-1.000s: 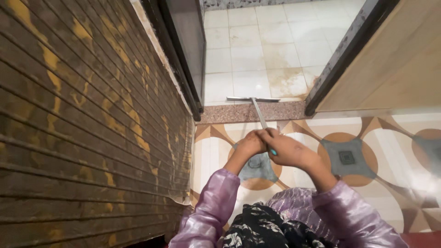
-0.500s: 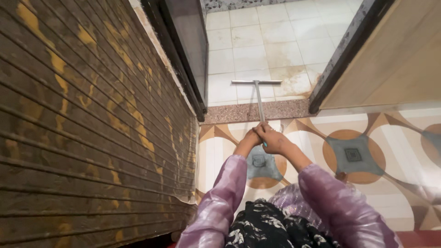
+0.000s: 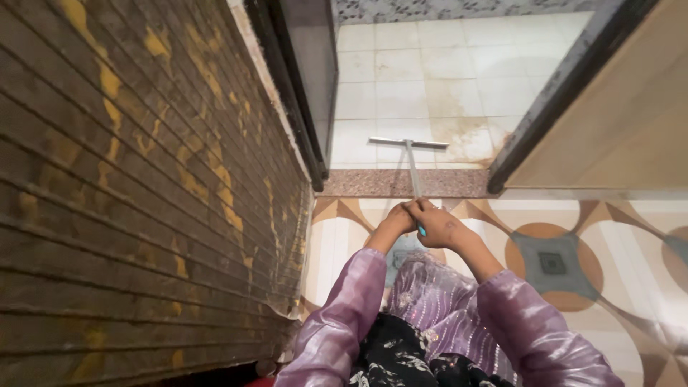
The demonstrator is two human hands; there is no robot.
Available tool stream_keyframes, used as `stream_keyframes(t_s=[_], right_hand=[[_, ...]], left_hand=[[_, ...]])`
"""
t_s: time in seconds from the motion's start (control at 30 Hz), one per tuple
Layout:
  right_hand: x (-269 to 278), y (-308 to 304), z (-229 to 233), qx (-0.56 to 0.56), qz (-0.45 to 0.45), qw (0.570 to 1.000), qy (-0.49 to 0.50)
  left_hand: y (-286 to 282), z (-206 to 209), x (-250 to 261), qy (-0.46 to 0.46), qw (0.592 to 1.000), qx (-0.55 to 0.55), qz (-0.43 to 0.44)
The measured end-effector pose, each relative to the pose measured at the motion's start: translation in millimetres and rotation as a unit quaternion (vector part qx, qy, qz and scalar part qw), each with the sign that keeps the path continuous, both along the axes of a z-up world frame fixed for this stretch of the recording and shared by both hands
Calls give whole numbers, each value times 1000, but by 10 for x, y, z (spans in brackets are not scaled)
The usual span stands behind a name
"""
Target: The person uses a squeegee by hand to push liquid across tiled bathroom floor. They move the tool in deliberate strokes to clear the surface.
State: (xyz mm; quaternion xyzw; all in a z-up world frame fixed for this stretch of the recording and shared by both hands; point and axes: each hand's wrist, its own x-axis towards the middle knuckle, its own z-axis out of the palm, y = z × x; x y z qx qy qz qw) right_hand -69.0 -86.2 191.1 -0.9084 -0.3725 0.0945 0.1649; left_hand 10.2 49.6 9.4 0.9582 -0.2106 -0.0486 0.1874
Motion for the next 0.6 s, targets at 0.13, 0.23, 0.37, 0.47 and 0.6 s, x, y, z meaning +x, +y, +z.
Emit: stream_keyframes(t_s=[0.13, 0.23, 0.37, 0.47, 0.6], right_hand=[[122, 236, -128, 6, 11, 1000, 25], [407, 438, -323, 31, 37, 999, -13], [735, 441, -732, 17, 46, 999, -8], [1083, 324, -1026, 54, 72, 993, -78], [1242, 146, -1162, -42, 20, 998, 30]], left_hand=[[323, -102, 32, 67, 993, -52, 82], [502, -113, 166, 1, 999, -36, 11], [543, -258, 375, 21, 990, -126, 62], [411, -482, 527, 78, 979, -146, 122], [223, -779, 809, 52, 979, -171, 98]])
